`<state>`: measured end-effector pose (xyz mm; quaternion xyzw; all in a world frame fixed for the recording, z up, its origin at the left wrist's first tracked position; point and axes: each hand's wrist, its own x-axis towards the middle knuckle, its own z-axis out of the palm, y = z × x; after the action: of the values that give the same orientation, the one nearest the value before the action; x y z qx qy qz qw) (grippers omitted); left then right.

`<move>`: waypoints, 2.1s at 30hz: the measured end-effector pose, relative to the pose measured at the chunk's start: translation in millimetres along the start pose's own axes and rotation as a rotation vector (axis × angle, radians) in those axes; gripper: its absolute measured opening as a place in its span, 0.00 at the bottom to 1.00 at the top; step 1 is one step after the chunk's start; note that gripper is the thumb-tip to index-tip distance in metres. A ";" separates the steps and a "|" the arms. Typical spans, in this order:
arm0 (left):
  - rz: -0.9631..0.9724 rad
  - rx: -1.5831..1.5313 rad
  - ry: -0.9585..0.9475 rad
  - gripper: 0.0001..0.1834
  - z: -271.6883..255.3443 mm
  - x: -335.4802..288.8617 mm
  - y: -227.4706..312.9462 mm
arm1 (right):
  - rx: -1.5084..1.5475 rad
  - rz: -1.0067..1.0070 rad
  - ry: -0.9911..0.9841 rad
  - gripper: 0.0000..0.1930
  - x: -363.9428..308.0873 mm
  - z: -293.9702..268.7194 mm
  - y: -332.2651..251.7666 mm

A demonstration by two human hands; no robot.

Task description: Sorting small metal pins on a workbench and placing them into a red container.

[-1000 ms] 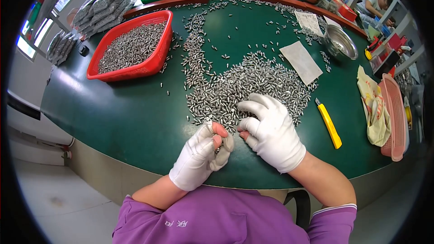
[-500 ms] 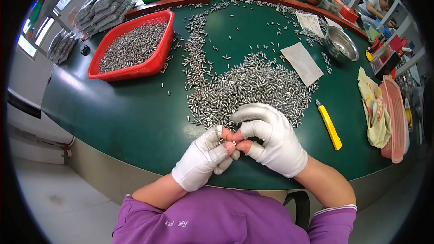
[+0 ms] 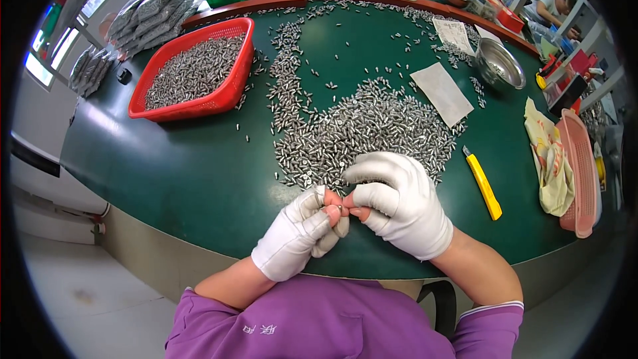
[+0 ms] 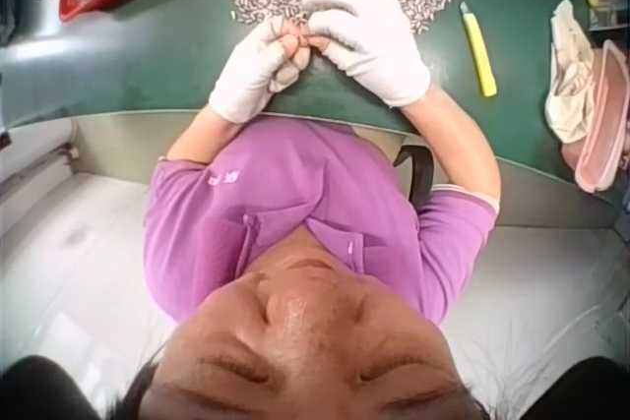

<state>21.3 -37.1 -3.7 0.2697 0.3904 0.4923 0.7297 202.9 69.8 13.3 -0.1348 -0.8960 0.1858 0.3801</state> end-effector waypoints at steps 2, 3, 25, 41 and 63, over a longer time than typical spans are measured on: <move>-0.002 -0.003 0.006 0.10 -0.7 -0.8 -0.7 | -0.080 0.039 -0.001 0.13 -1.5 1.1 0.0; 0.007 -0.021 0.028 0.11 -0.2 -1.5 -0.5 | -0.079 0.040 -0.002 0.13 -1.3 2.2 0.6; 0.088 -0.185 -0.026 0.14 -1.7 -0.5 -0.4 | -0.314 -0.024 -0.244 0.08 3.1 4.4 2.8; -0.049 -0.113 -0.060 0.10 -1.9 2.0 2.5 | -0.028 -0.074 0.048 0.15 0.6 5.6 6.9; -0.009 -0.174 -0.076 0.09 -4.1 0.3 0.1 | -0.110 -0.113 0.024 0.12 3.7 3.5 -0.3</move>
<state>17.8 -36.7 -6.0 0.2219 0.3193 0.5103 0.7671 197.9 70.1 13.5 -0.1069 -0.9065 0.1128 0.3926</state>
